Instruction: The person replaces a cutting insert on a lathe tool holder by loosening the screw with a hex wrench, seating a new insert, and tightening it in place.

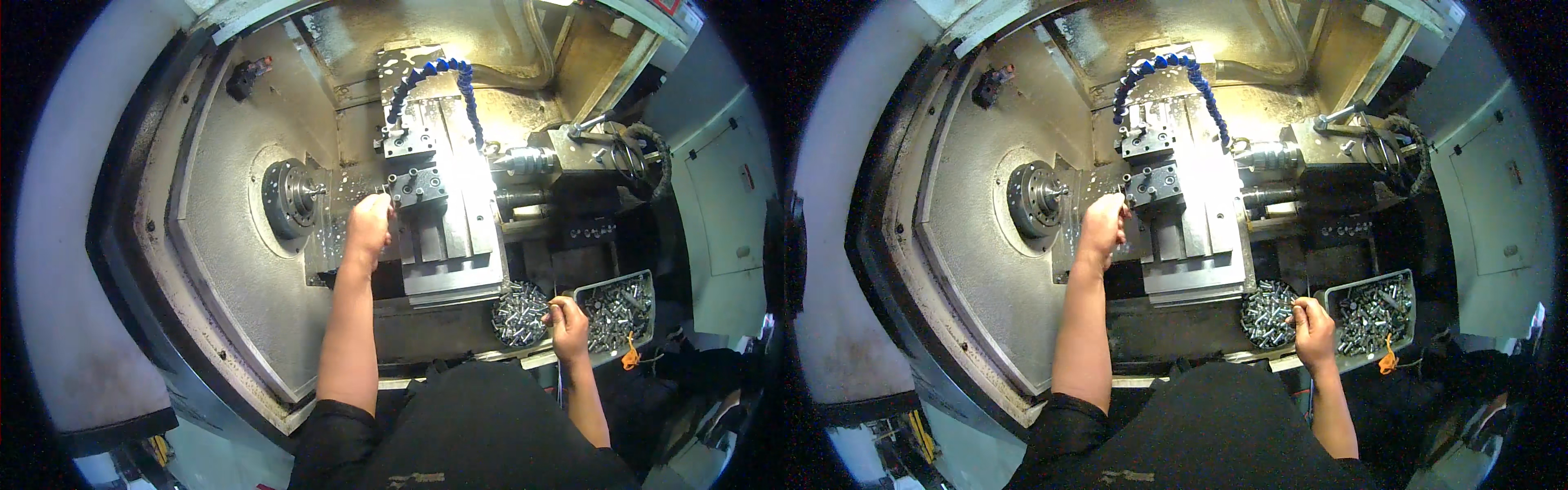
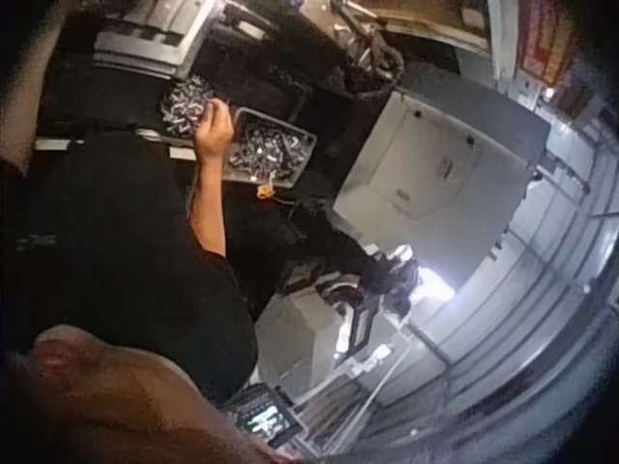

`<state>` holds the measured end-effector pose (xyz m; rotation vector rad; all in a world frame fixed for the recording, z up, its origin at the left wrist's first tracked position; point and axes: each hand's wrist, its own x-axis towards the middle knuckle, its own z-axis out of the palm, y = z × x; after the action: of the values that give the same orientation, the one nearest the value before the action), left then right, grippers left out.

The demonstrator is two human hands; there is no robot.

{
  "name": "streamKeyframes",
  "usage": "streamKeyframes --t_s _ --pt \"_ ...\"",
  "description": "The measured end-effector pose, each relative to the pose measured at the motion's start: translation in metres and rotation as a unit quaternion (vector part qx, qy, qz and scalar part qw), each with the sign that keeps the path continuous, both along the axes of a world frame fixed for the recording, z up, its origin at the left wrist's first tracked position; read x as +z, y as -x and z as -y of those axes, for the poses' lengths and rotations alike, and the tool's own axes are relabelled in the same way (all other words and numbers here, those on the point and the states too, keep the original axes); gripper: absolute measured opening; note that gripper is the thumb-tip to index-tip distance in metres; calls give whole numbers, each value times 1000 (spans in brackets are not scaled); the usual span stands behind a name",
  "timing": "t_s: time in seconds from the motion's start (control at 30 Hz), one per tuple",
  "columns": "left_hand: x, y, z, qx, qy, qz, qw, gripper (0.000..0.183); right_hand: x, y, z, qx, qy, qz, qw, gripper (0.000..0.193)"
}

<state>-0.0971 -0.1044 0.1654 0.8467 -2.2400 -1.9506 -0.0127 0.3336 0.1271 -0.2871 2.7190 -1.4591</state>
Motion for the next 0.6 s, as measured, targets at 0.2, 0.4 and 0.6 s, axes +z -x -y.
streamKeyframes --t_s 0.2,0.4,0.6 --pt "1 22 24 14 -59 -9 998 16 -4 -6 -7 -7 -12 14 1000 10" --pt "24 24 19 63 -139 -110 982 11 -5 -2 -10 -16 0 16 1000 10" --pt "2 23 21 73 97 -210 970 15 -8 2 -9 -6 -24 0 1000 9"
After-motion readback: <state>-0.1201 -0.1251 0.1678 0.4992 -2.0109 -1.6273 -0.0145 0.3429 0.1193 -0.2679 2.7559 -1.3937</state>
